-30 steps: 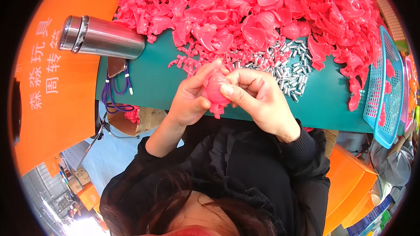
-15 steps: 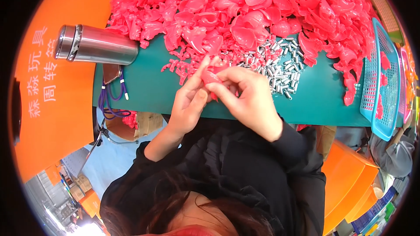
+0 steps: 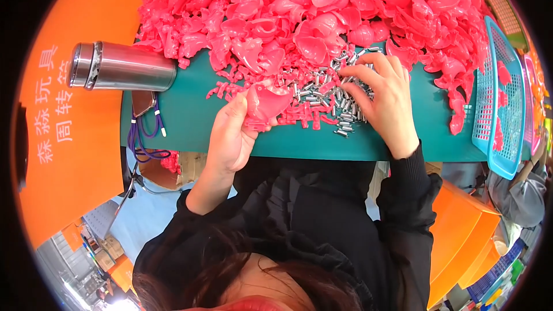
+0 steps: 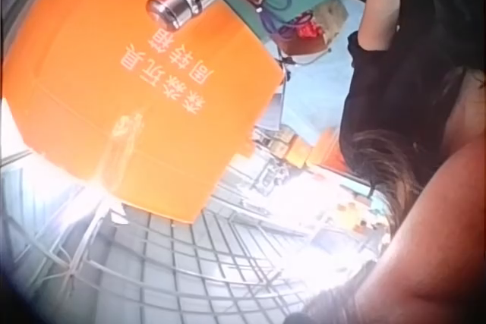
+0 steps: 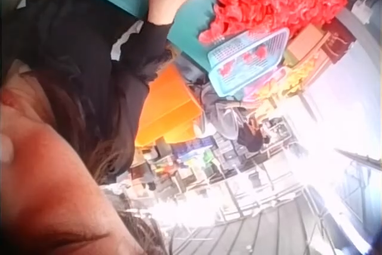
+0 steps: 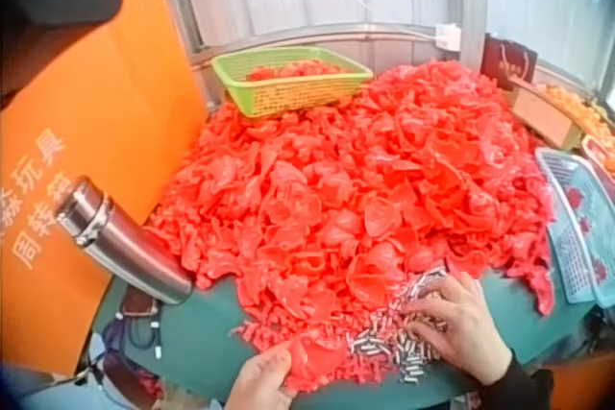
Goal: Assembling small pink plastic toy parts by inserting small metal components into them at a factory workbench.
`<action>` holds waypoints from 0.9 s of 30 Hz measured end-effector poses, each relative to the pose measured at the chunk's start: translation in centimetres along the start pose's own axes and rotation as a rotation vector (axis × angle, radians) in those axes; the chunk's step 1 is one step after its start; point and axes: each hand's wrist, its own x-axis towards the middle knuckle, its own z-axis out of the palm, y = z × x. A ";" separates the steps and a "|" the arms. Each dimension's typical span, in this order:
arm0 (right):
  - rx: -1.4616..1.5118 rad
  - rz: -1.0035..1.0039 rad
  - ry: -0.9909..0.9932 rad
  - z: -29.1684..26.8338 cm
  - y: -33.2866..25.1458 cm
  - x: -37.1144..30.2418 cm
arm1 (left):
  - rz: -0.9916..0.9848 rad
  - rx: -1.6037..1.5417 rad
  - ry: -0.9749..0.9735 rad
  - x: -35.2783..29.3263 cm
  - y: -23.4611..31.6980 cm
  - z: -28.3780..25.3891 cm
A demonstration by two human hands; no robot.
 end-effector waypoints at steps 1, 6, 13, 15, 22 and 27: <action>0.000 -0.001 0.001 0.0 0.0 0.1 | 0.024 0.031 0.027 0.1 0.2 0.6; 0.001 -0.005 -0.045 0.4 0.2 0.5 | 0.026 0.086 0.085 0.6 0.5 1.5; 0.874 0.239 -0.220 -0.5 -5.0 0.3 | -0.006 0.326 0.042 -0.1 0.7 2.5; 0.923 0.285 -0.286 0.0 -5.2 0.8 | 0.016 0.386 0.030 -0.3 0.9 2.9; 0.931 0.281 -0.283 1.1 -5.5 0.5 | 0.027 0.520 0.060 -0.7 1.1 2.6; 1.082 0.452 -0.298 1.3 -6.0 0.3 | 0.050 0.644 0.040 -0.9 1.3 3.1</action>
